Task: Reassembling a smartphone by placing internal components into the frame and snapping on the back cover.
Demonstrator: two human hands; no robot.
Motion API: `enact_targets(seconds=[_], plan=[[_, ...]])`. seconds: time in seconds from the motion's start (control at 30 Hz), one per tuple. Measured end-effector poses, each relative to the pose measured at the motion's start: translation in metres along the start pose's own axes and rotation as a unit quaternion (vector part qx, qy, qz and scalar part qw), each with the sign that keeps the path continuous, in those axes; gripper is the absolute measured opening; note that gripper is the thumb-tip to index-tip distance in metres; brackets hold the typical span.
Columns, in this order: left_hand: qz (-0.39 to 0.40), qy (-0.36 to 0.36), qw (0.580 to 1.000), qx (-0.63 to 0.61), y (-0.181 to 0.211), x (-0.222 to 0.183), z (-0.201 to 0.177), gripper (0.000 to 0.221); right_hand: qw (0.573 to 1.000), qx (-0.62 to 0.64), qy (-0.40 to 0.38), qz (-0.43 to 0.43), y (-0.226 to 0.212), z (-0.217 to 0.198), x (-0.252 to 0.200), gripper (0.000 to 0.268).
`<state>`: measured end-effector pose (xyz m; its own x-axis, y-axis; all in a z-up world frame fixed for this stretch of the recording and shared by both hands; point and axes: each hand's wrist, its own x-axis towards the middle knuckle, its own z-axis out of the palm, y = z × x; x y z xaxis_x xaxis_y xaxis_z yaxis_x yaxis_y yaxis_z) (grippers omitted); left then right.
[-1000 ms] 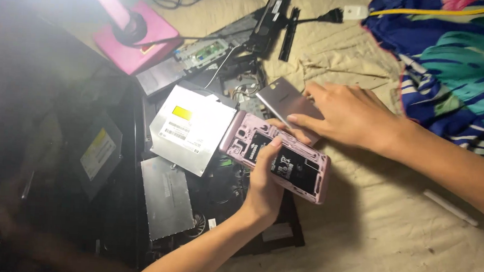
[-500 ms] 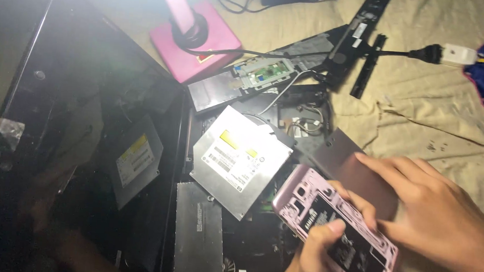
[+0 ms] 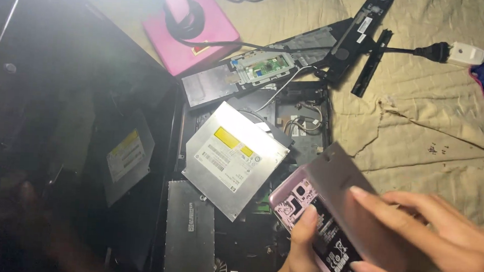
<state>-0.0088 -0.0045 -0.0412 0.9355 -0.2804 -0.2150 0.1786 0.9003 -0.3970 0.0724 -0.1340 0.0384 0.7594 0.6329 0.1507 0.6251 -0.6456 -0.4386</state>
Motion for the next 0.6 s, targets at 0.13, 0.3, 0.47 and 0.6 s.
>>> enact_targets(seconds=[0.13, 0.3, 0.47, 0.6], plan=[[0.002, -0.016, 0.965, 0.261, 0.001, -0.017, 0.033, 0.100, 0.993, -0.082, 0.018, -0.088, -0.021, 0.004, -0.013, 0.072], [0.030, 0.036, 0.898, 0.437, 0.003, -0.017, 0.035, 0.091, 0.989, -0.093, 0.045, -0.109, -0.029, -0.006, -0.030, 0.069], [0.030, 0.075, 0.871, 0.485, 0.002, -0.019, 0.040, 0.072, 0.979, -0.128, 0.074, -0.138, -0.032, -0.007, -0.043, 0.062], [0.110, 0.161, 0.812, 0.550, -0.004, -0.015, 0.049, 0.047, 0.976, -0.146, 0.057, -0.149, -0.026, -0.009, -0.044, 0.066]])
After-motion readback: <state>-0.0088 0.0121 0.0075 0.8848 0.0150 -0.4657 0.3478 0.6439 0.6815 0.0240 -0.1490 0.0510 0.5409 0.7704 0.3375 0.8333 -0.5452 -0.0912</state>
